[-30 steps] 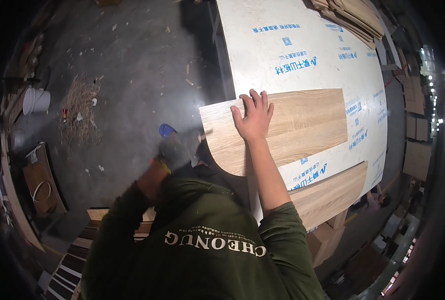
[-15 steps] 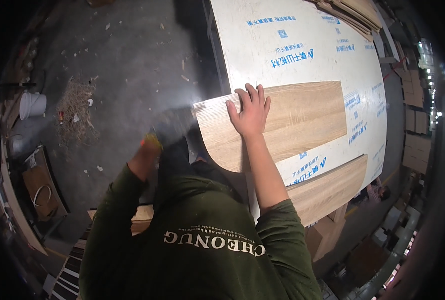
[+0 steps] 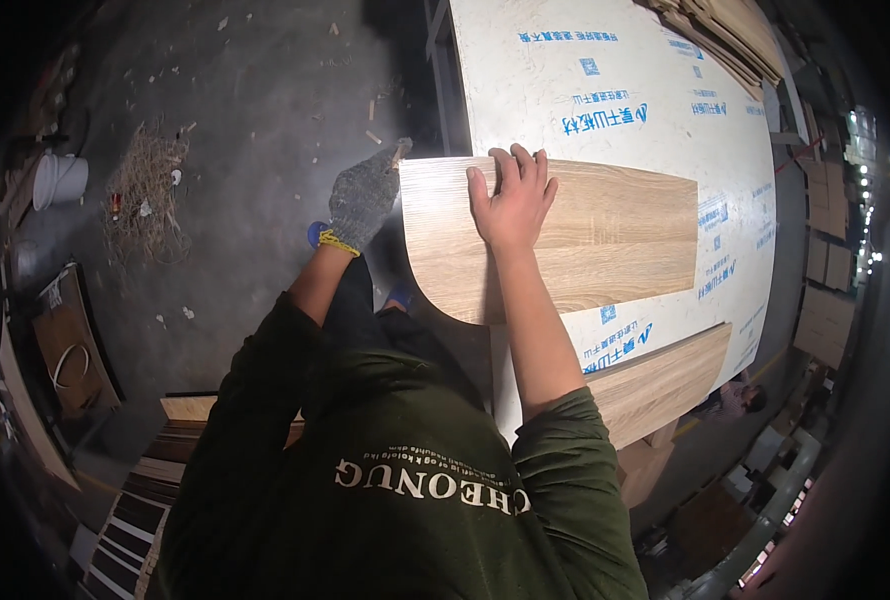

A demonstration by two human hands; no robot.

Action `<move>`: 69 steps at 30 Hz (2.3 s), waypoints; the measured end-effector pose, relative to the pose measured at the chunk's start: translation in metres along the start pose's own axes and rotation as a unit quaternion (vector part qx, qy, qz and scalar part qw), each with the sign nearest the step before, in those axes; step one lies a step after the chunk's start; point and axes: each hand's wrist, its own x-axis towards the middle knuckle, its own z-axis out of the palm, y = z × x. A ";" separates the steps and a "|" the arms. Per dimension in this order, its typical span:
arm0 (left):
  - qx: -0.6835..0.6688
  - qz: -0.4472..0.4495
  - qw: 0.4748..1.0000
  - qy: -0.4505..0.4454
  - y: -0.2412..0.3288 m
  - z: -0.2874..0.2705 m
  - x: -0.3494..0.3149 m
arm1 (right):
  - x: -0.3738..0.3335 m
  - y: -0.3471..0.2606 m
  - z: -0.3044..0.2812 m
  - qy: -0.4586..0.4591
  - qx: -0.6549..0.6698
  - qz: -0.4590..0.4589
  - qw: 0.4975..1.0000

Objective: The recorder uses a piece of sandpaper to smooth the edges and surface of wooden boards at a factory workbench.

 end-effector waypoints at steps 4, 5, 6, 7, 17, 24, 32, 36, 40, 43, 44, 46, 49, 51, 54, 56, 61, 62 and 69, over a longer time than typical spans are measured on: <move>-0.031 -0.008 0.997 -0.077 0.010 -0.019 -0.001 | 0.003 -0.003 -0.005 0.002 0.008 0.007 1.000; -0.030 -0.008 0.997 -0.077 0.012 -0.021 -0.011 | 0.004 -0.005 -0.005 -0.004 0.008 0.009 1.000; 0.037 0.032 0.992 -0.117 0.014 -0.024 -0.026 | 0.004 -0.005 -0.006 -0.009 0.007 0.011 1.000; 0.104 0.073 0.980 -0.155 0.015 -0.025 -0.043 | 0.004 -0.005 -0.005 -0.007 0.009 0.011 1.000; 0.212 0.216 0.948 0.097 -0.043 0.011 -0.057 | 0.005 -0.010 -0.002 -0.019 0.003 0.025 1.000; 0.241 0.140 0.960 -0.030 0.009 -0.006 -0.049 | 0.015 -0.007 -0.003 -0.017 0.012 0.051 0.998; 0.069 0.004 0.997 -0.046 -0.017 0.016 -0.107 | 0.070 -0.016 0.018 -0.006 0.005 0.107 0.994; 0.102 0.228 0.967 0.038 -0.043 -0.045 0.058 | 0.103 -0.016 0.021 0.000 0.024 0.121 0.992; 0.052 0.221 0.974 -0.003 -0.041 -0.040 0.180 | 0.123 -0.020 0.029 0.016 0.038 0.104 0.994; 0.102 0.231 0.953 -0.167 -0.015 -0.039 0.224 | 0.121 -0.019 0.028 0.029 0.027 0.101 0.994; 0.078 0.280 0.950 -0.113 -0.025 -0.031 0.215 | 0.123 -0.023 0.029 0.033 0.026 0.102 0.994; 0.097 0.260 0.948 -0.153 -0.021 -0.034 0.196 | 0.120 -0.019 0.029 0.015 0.008 0.127 0.992; 0.038 0.329 0.912 -0.240 -0.032 -0.066 0.141 | 0.125 -0.028 0.026 0.016 0.008 0.133 0.991; -0.038 0.364 0.911 -0.192 -0.041 -0.063 0.121 | 0.133 -0.030 0.031 0.021 0.011 0.134 0.991; -0.024 0.173 0.908 -0.380 -0.049 -0.032 0.107 | 0.140 -0.032 0.039 0.024 -0.017 0.160 0.987; -0.363 -0.113 0.885 -0.269 -0.053 -0.013 0.146 | 0.173 -0.038 0.048 0.059 -0.016 0.186 0.981; -0.108 0.118 0.967 -0.196 -0.067 -0.037 0.270 | 0.222 -0.034 0.056 0.066 0.067 0.217 0.972; -0.107 0.119 0.968 -0.195 -0.071 -0.047 0.287 | 0.221 -0.028 0.047 0.018 0.069 0.168 0.983; -0.046 0.232 0.945 -0.227 -0.076 -0.026 0.359 | 0.193 0.002 0.035 -0.090 -0.083 0.152 0.981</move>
